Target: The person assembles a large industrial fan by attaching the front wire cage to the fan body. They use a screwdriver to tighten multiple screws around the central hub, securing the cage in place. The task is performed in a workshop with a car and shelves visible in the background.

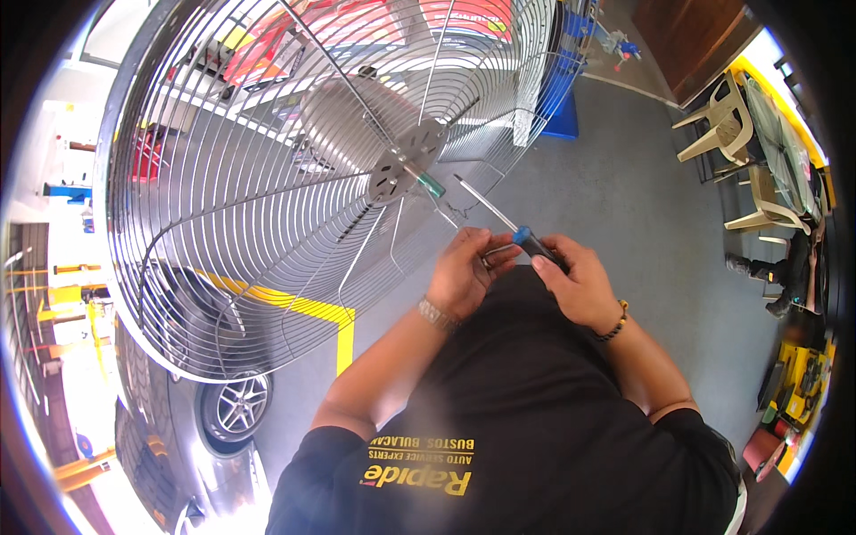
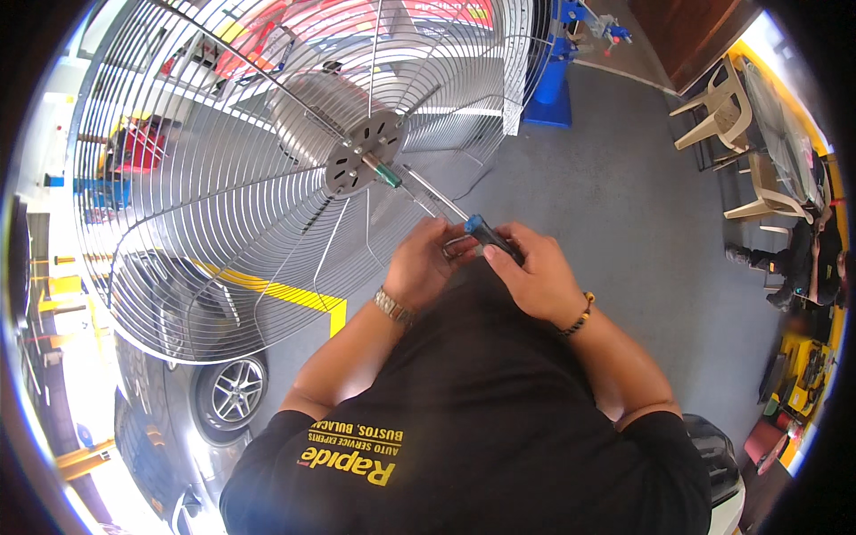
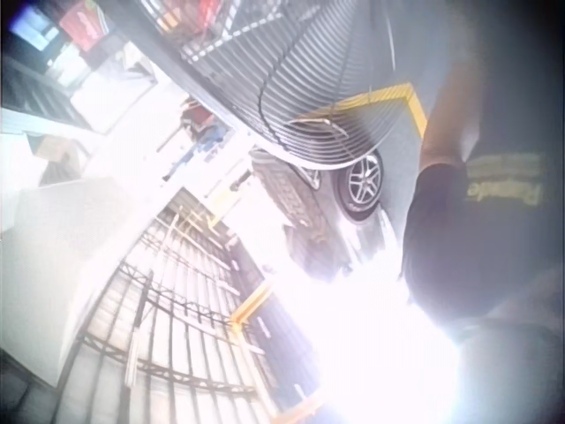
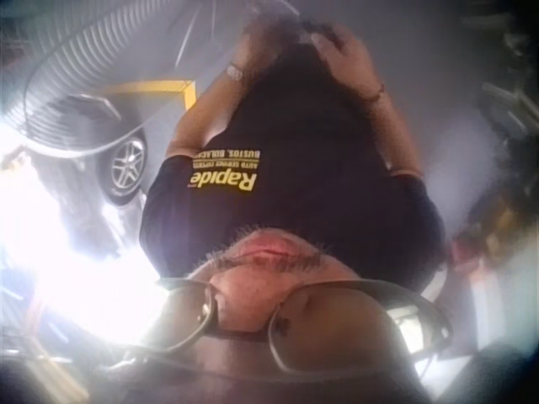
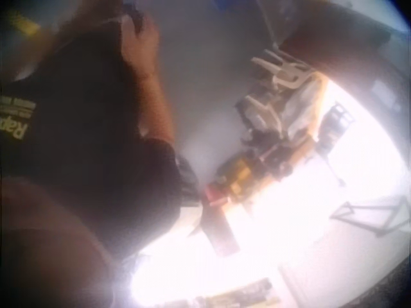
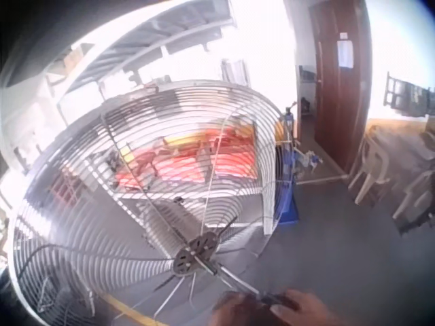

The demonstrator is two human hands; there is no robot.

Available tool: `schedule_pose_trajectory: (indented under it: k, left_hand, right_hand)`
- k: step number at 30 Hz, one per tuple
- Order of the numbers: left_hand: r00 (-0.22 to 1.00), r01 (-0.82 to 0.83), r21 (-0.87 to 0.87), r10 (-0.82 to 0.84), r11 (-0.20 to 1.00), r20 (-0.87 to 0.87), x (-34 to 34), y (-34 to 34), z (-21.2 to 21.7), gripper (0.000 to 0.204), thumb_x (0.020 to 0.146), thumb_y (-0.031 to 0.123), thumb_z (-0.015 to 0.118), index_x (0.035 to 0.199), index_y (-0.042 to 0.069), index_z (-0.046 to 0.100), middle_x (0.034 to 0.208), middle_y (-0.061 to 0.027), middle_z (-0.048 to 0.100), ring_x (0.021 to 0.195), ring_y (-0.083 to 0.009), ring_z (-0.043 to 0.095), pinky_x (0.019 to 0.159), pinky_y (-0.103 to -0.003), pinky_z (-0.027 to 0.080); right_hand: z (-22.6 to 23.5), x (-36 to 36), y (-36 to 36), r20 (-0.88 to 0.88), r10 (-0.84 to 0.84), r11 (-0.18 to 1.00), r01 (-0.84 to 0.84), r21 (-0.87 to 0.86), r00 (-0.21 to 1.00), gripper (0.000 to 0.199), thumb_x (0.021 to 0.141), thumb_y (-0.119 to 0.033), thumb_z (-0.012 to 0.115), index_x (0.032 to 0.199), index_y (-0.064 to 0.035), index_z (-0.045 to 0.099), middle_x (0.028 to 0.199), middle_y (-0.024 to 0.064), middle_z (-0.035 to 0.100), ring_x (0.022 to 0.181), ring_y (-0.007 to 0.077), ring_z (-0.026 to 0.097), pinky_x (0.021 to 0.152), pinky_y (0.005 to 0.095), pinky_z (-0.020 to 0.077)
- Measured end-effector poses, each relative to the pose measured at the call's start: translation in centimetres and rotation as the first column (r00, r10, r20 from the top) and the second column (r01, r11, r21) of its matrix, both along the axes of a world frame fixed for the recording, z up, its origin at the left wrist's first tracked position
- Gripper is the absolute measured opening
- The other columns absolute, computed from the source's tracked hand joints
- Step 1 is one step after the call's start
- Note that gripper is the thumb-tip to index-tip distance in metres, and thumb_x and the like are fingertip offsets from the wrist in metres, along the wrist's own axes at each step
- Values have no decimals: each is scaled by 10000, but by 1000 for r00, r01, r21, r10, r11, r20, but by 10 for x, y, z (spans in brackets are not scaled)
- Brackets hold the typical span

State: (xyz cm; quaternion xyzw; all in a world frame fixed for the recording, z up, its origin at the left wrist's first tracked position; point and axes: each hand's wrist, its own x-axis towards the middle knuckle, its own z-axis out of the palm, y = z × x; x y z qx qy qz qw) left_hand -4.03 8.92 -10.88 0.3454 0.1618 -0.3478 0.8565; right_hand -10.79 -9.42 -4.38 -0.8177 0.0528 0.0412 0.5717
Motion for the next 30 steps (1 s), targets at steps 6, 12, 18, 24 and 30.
schedule_pose_trajectory:
  k: [6, 12, 18, 24, 30]
  left_hand:
    - [844, -324, -56, 315, 944, 433, 3, -6, 29, 132, 915, 15, 621, 981, 71, 521, 1021, -166, 659, 931, -295, 660, 832, -415, 539]
    - [823, -386, -20, 354, 922, 444, 16, -1, 39, 167, 895, -20, 636, 977, 54, 511, 996, -177, 654, 901, -301, 664, 790, -413, 555]
    - [794, -403, -10, 355, 915, 494, 21, -2, 33, 127, 911, 19, 631, 966, 81, 535, 977, -145, 669, 906, -290, 668, 796, -412, 560]
    - [781, -417, -20, 370, 909, 503, 20, -1, 34, 101, 921, 41, 625, 965, 99, 556, 964, -127, 683, 908, -293, 677, 783, -401, 565]
    - [792, -414, -14, 368, 910, 487, 18, -3, 35, 125, 916, 51, 637, 974, 100, 539, 959, -130, 681, 893, -291, 675, 774, -396, 561]
  right_hand:
    - [5, 20, 24, -248, 127, 885, 3, 465, 960, 314, 988, -302, 547, 1011, 5, 606, 652, 1, 553, 574, 68, 499, 529, 250, 407]
    - [-3, 33, 39, -251, 138, 806, 39, 591, 958, 318, 995, -309, 530, 1019, -2, 607, 627, 7, 547, 516, 69, 463, 478, 243, 368]
    - [-1, 38, 38, -265, 130, 800, 57, 597, 956, 332, 990, -313, 537, 1022, 10, 606, 616, 9, 539, 510, 68, 453, 472, 242, 358]
    - [-1, 39, 41, -229, 133, 823, 21, 567, 964, 350, 1006, -342, 505, 1037, -7, 599, 630, 13, 540, 480, 68, 452, 442, 227, 359]
    - [-2, 37, 41, -237, 136, 802, 33, 596, 962, 355, 1015, -344, 492, 1032, -7, 601, 635, 19, 546, 452, 64, 449, 419, 214, 359]
